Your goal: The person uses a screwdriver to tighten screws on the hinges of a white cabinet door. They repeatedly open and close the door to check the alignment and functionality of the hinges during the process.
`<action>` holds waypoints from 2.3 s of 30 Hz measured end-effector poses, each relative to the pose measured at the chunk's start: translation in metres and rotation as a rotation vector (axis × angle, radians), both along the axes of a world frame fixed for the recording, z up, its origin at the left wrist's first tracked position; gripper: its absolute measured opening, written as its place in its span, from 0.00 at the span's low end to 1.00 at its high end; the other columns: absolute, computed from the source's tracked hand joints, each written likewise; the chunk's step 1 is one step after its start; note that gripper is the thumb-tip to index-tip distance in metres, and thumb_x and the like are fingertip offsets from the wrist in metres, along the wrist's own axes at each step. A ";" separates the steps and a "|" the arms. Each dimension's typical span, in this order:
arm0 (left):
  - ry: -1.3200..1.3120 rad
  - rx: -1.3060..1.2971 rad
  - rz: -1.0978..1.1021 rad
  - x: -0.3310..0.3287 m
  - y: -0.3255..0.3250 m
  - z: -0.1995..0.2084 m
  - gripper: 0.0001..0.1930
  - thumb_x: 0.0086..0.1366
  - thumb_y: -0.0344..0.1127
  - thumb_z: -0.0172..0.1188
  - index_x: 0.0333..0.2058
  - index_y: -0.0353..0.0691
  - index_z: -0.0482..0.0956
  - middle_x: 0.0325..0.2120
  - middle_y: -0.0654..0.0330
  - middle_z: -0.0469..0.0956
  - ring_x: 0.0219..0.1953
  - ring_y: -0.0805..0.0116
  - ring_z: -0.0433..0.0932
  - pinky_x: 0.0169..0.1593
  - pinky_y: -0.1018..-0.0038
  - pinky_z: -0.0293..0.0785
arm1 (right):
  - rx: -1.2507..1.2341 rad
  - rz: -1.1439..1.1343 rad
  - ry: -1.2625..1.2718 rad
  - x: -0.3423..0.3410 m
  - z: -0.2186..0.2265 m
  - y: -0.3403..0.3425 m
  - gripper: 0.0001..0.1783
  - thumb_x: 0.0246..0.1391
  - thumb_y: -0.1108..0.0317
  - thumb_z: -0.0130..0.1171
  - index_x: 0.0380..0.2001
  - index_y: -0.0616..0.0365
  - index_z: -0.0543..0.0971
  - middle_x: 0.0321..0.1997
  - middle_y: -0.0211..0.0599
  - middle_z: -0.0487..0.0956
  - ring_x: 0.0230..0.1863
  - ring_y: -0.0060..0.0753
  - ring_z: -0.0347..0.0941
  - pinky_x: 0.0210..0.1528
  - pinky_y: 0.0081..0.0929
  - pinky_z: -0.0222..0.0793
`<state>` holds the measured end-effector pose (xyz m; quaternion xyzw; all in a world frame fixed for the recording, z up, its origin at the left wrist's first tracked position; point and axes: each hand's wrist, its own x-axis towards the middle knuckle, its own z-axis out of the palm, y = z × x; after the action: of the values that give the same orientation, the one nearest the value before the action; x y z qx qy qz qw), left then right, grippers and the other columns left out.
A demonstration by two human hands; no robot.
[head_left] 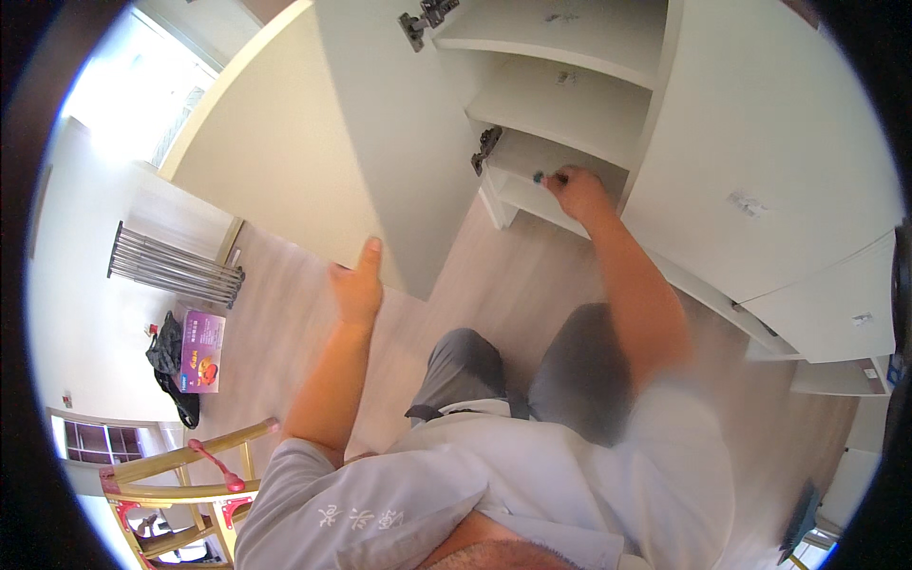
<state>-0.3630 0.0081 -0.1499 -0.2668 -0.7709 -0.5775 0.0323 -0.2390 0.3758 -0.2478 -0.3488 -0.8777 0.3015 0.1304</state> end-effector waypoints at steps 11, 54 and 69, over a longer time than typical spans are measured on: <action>0.335 -0.271 -0.818 0.096 0.135 0.001 0.50 0.65 0.40 0.67 0.76 0.40 0.43 0.77 0.39 0.33 0.77 0.42 0.48 0.71 0.58 0.62 | 0.176 0.426 -0.312 0.232 0.119 -0.139 0.17 0.56 0.51 0.66 0.37 0.52 0.87 0.36 0.46 0.85 0.43 0.54 0.81 0.47 0.49 0.75; -0.813 -1.390 0.844 0.018 -0.328 -0.468 0.49 0.71 0.68 0.42 0.77 0.42 0.39 0.78 0.47 0.39 0.79 0.44 0.38 0.75 0.41 0.43 | -0.146 -0.050 -0.613 0.295 0.080 -0.114 0.20 0.53 0.55 0.73 0.42 0.58 0.87 0.33 0.43 0.86 0.33 0.36 0.81 0.38 0.34 0.75; -0.676 -1.353 0.942 -0.011 -0.278 -0.432 0.43 0.70 0.62 0.46 0.75 0.43 0.49 0.76 0.46 0.49 0.78 0.43 0.46 0.74 0.41 0.47 | -0.206 -0.375 -0.664 0.293 0.081 -0.138 0.17 0.55 0.56 0.74 0.39 0.59 0.88 0.25 0.34 0.83 0.22 0.24 0.75 0.28 0.29 0.71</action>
<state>-0.3739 -0.2698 -0.5815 0.3007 -0.9448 0.0269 -0.1273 0.0543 0.2376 -0.1668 -0.5929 -0.7583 0.2296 -0.1436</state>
